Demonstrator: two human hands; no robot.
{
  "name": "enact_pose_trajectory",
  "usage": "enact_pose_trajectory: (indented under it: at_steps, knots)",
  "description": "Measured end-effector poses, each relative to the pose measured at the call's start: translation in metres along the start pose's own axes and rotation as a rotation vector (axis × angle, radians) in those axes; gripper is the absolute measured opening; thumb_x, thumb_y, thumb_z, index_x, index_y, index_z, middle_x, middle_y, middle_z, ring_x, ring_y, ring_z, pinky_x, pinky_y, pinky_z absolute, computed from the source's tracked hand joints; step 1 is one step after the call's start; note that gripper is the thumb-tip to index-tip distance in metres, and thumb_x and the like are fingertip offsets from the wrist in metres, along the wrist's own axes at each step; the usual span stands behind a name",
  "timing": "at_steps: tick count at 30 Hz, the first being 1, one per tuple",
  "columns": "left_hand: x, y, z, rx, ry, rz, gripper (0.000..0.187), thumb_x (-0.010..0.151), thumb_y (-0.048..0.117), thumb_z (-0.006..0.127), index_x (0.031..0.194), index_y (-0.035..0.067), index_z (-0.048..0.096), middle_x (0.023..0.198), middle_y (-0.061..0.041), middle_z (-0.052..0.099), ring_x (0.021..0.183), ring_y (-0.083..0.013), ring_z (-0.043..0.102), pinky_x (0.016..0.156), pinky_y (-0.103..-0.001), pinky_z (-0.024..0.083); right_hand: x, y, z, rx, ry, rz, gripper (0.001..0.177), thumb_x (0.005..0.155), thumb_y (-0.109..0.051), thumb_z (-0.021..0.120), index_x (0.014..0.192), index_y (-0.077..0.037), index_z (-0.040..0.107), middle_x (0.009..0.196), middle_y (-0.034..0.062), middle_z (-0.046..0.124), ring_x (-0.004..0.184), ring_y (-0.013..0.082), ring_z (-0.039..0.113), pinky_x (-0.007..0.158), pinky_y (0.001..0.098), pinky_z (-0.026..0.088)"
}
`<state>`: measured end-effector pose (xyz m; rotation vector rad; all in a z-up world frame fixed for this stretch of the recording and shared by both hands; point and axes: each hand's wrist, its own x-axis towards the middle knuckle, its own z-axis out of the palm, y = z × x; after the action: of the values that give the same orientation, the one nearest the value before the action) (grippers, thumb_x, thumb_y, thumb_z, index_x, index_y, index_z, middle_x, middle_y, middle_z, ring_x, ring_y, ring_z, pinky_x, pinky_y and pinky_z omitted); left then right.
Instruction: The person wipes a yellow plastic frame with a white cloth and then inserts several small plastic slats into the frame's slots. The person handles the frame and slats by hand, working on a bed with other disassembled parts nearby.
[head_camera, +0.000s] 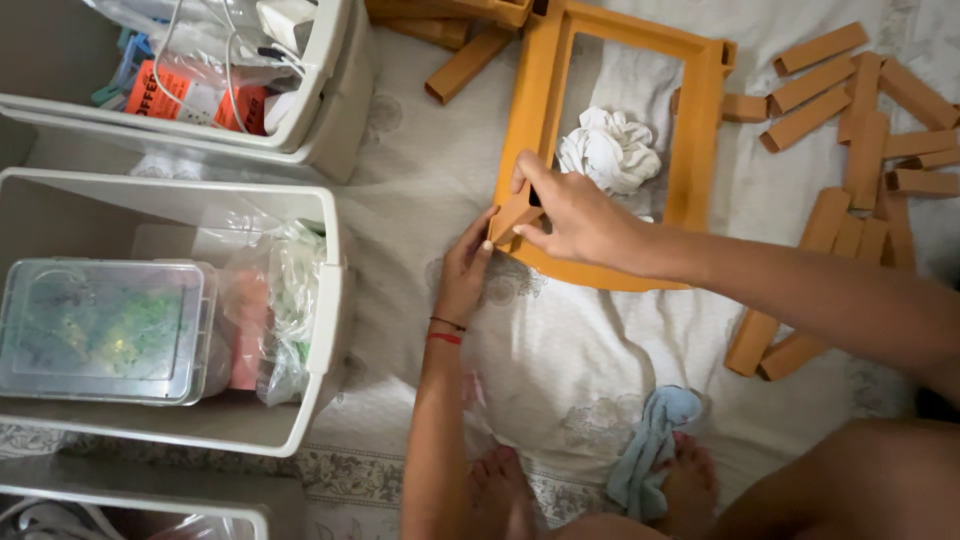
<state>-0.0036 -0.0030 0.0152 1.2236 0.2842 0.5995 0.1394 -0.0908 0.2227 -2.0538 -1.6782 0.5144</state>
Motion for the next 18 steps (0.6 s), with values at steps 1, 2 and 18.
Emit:
enact_pose_trajectory:
  at_steps: [1, 2, 18]
  knots:
    - [0.0, 0.0002, -0.0002, -0.007, 0.004, -0.007, 0.045, 0.105, 0.007, 0.052, 0.15, 0.002, 0.051, 0.152, -0.015, 0.056, 0.142, -0.0232, 0.051, 0.12, -0.035, 0.039, -0.0001, -0.0003, 0.0015, 0.017, 0.013, -0.033, 0.049, 0.084, -0.009, 0.078, 0.115, -0.005, 0.041, 0.073, 0.0179, 0.063, 0.07, 0.0375, 0.071, 0.056, 0.043, 0.053]
    - [0.0005, 0.0001, 0.0001, -0.016, 0.007, -0.012, 0.045, 0.105, 0.006, 0.053, 0.15, 0.001, 0.052, 0.151, -0.015, 0.056, 0.142, -0.0229, 0.052, 0.12, -0.035, 0.039, -0.0001, -0.0004, 0.0026, 0.033, 0.026, -0.066, 0.049, 0.083, -0.009, 0.078, 0.114, -0.005, 0.041, 0.075, 0.0176, 0.064, 0.071, 0.0377, 0.072, 0.056, 0.0424, 0.054]
    - [0.0016, 0.0064, -0.0048, -0.138, -0.037, -0.105, 0.047, 0.103, 0.001, 0.055, 0.15, -0.003, 0.049, 0.151, -0.012, 0.055, 0.139, -0.0197, 0.053, 0.118, -0.033, 0.04, -0.0052, -0.0068, 0.0114, 0.013, 0.044, -0.097, 0.041, 0.086, -0.004, 0.073, 0.113, -0.004, 0.042, 0.073, 0.0207, 0.066, 0.07, 0.0419, 0.071, 0.056, 0.0446, 0.057]
